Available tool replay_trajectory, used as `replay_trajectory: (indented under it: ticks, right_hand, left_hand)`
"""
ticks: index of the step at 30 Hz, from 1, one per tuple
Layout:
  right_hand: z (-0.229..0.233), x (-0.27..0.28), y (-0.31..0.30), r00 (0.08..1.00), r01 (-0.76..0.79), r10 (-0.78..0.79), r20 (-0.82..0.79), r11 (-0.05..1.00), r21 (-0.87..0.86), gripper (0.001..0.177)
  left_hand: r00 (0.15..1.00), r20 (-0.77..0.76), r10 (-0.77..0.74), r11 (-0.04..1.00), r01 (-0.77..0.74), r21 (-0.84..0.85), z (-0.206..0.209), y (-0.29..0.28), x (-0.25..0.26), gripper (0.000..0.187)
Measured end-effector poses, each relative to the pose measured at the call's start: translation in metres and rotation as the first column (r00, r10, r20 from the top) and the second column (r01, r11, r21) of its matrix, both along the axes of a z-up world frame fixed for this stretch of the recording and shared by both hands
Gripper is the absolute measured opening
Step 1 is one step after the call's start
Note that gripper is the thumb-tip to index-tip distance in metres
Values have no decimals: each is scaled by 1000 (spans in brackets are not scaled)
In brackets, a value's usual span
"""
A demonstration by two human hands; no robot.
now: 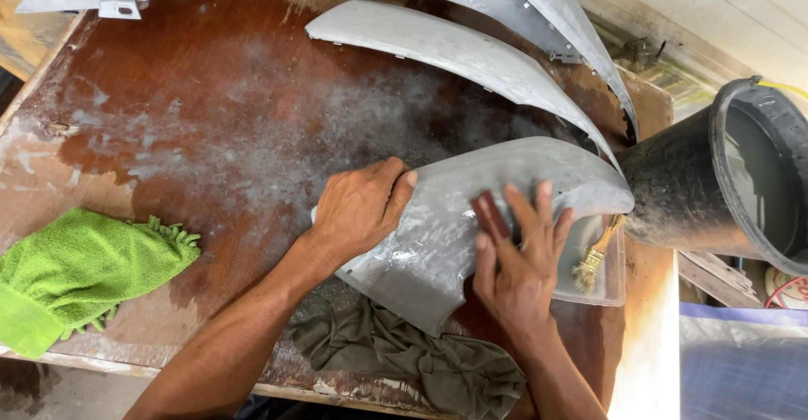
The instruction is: The person sands the surface of a grey car fender using a sanding block. They hold the fender with one hand and rub the sanding block across the surface with the other, occasionally dipping the block into a container of water.
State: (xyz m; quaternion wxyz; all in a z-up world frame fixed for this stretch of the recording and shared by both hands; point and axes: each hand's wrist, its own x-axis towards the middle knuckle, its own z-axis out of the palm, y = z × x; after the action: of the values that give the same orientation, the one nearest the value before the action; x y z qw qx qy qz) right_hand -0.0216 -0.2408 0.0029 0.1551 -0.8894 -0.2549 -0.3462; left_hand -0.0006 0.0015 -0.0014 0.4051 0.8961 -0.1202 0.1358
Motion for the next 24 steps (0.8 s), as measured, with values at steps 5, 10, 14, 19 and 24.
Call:
replay_trajectory:
  ticks: [5, 10, 14, 19, 24]
  right_hand:
    - [1, -11, -27, 998, -17, 14, 58, 999, 51, 30]
    - [31, -26, -17, 984, -63, 95, -154, 978, 200, 29]
    - [2, -28, -32, 924, -113, 207, -322, 951, 287, 32]
    - [-6, -32, -34, 768, -313, 422, -482, 904, 292, 34]
    - [40, -14, -20, 883, -243, 354, -309, 907, 345, 35]
  left_hand:
    - [1000, -1, -5, 1000, 5, 9, 2, 1, 0, 35]
    - [1000, -22, 8, 1000, -7, 16, 0, 0, 1, 34]
    - [999, -47, 6, 1000, -5, 15, 0, -1, 0, 35]
    - [997, -71, -3, 1000, 5, 26, 2, 0, -1, 35]
    - [999, -11, 35, 998, -34, 59, 5, -2, -1, 30]
